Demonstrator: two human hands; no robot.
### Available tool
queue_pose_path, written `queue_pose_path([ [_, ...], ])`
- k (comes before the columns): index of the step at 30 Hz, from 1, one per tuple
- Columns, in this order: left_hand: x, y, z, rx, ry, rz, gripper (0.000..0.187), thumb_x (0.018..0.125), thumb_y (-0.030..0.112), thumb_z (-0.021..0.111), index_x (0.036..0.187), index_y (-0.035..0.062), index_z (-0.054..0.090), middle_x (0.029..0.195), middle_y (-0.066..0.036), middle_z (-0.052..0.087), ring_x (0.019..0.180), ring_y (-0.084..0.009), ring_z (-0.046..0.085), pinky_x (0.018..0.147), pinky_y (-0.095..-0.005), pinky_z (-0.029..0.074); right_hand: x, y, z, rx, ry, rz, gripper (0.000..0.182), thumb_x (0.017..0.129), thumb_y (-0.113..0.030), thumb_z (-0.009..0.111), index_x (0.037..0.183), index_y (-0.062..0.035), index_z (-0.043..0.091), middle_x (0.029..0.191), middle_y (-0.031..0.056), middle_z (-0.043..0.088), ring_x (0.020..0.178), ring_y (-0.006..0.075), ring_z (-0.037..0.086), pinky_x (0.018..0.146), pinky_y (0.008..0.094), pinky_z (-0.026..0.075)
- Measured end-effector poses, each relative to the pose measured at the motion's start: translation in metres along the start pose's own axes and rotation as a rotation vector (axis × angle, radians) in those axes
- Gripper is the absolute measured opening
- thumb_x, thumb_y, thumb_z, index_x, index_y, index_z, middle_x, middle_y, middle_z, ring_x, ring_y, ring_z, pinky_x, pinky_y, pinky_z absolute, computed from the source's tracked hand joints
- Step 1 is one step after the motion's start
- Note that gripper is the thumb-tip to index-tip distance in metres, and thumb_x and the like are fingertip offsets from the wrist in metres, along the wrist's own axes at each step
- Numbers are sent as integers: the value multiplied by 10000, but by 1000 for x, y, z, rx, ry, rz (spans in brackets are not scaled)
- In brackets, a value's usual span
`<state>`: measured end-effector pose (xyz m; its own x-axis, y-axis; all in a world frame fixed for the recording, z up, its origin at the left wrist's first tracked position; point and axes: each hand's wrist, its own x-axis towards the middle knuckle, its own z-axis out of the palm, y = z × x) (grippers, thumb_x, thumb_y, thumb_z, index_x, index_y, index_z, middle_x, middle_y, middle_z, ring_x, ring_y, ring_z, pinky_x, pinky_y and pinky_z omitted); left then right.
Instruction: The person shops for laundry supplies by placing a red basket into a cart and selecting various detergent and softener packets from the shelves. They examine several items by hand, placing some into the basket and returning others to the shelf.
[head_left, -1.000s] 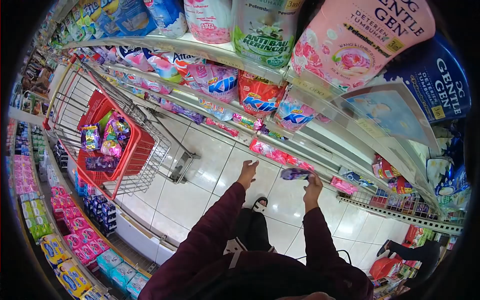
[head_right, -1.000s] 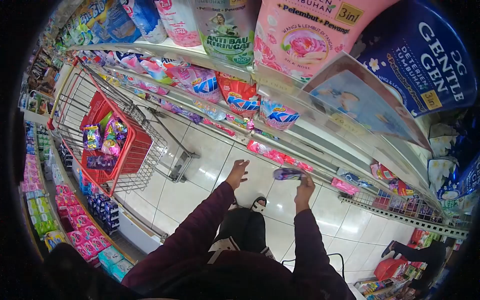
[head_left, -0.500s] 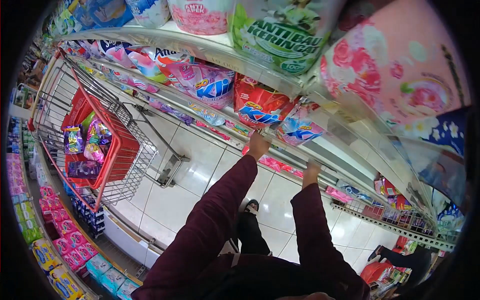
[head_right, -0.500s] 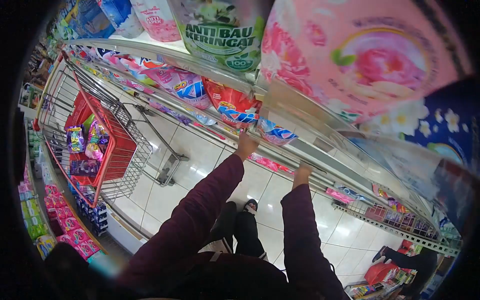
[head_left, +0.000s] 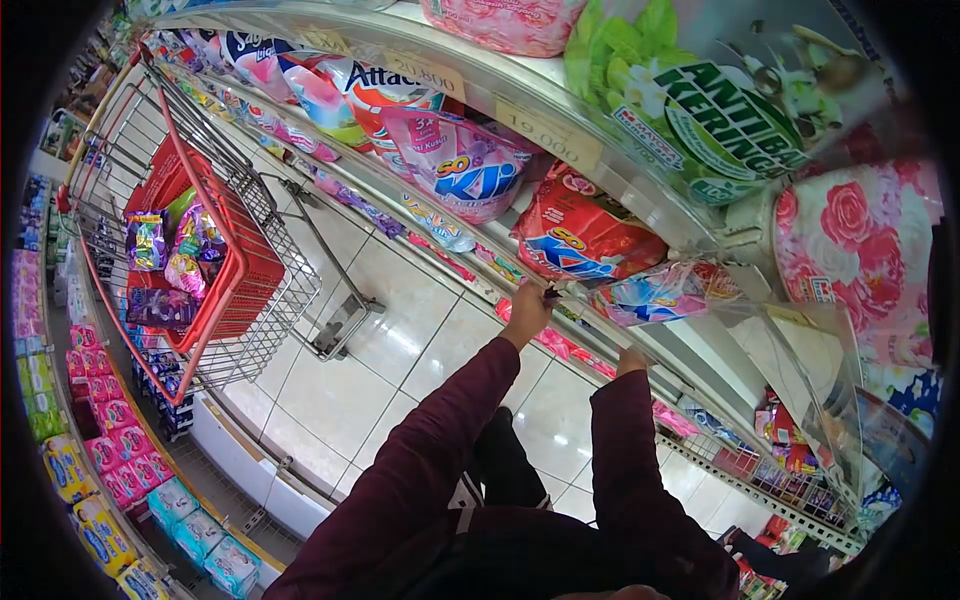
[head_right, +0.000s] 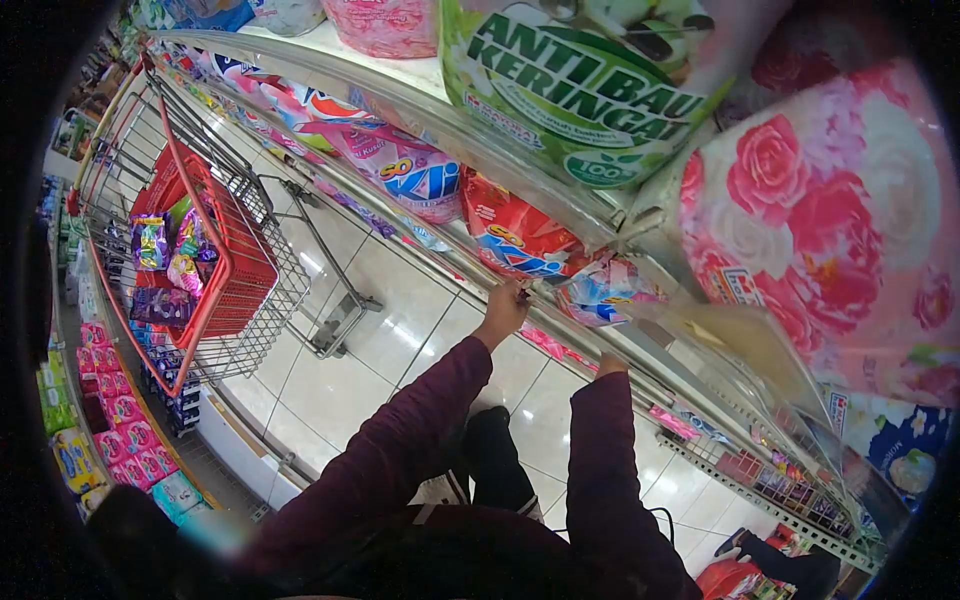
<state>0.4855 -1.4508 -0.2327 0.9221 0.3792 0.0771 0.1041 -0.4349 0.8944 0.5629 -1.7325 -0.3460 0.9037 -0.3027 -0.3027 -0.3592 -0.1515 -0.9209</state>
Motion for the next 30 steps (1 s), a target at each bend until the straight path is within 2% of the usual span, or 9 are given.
queue_pose_path([
  [2,5,7,-4,34,-165,-191,315,642,69,611,954,64,569,824,-160,570,746,-345,552,640,-402,442,9,-2,21,-86,-38,-22,281,799,-172,484,1064,-91,532,1031,127,559,951,265,530,786,374,431],
  [6,14,-6,13,312,-170,-132,252,649,143,617,883,54,590,774,-154,573,751,-331,563,659,-426,432,35,-22,74,-255,-112,-75,289,797,-191,494,1064,-88,535,1035,130,560,966,268,526,796,369,425],
  [8,21,-5,16,489,-355,-170,246,659,207,619,851,53,609,793,-146,576,793,-321,572,698,-434,432,37,-23,76,-342,-145,-105,293,797,-200,499,1064,-87,536,1038,131,561,973,270,523,800,367,422],
  [14,21,10,2,153,-263,-263,218,677,189,597,822,27,614,814,-156,583,819,-311,577,763,-395,441,38,-16,73,-599,-251,-177,307,795,-228,514,1064,-83,540,1045,136,564,995,275,517,814,359,412],
  [21,16,5,1,361,-294,-114,206,660,92,564,849,19,600,799,-185,580,779,-327,580,704,-412,443,-5,9,28,-896,-357,-266,328,792,-260,531,1065,-78,545,1053,141,566,1021,282,509,831,350,401],
  [23,9,-1,2,-20,150,-17,218,657,-21,513,865,8,570,811,-197,571,790,-337,572,683,-401,442,-14,13,14,-979,-387,-293,334,791,-269,536,1065,-77,546,1055,142,567,1028,283,507,835,348,398],
  [27,-1,-4,-8,-107,305,111,248,630,-78,505,866,-7,530,811,-196,531,757,-360,524,635,-424,417,-32,7,28,-1103,-436,-334,344,790,-283,543,1065,-75,548,1058,144,568,1039,286,503,842,344,394],
  [29,-11,-9,-8,-161,182,-18,323,623,-119,468,919,-3,524,845,-198,522,758,-357,517,664,-405,421,-52,-4,61,-556,-370,-339,351,746,-271,596,1000,-33,554,957,166,594,918,293,561,765,346,428],
  [30,-12,-12,-6,-162,184,-18,323,623,-119,468,919,-3,524,845,-198,522,758,-357,517,664,-405,421,-60,-15,67,-557,-371,-340,351,746,-271,596,1000,-33,554,957,166,594,918,293,561,765,346,428],
])
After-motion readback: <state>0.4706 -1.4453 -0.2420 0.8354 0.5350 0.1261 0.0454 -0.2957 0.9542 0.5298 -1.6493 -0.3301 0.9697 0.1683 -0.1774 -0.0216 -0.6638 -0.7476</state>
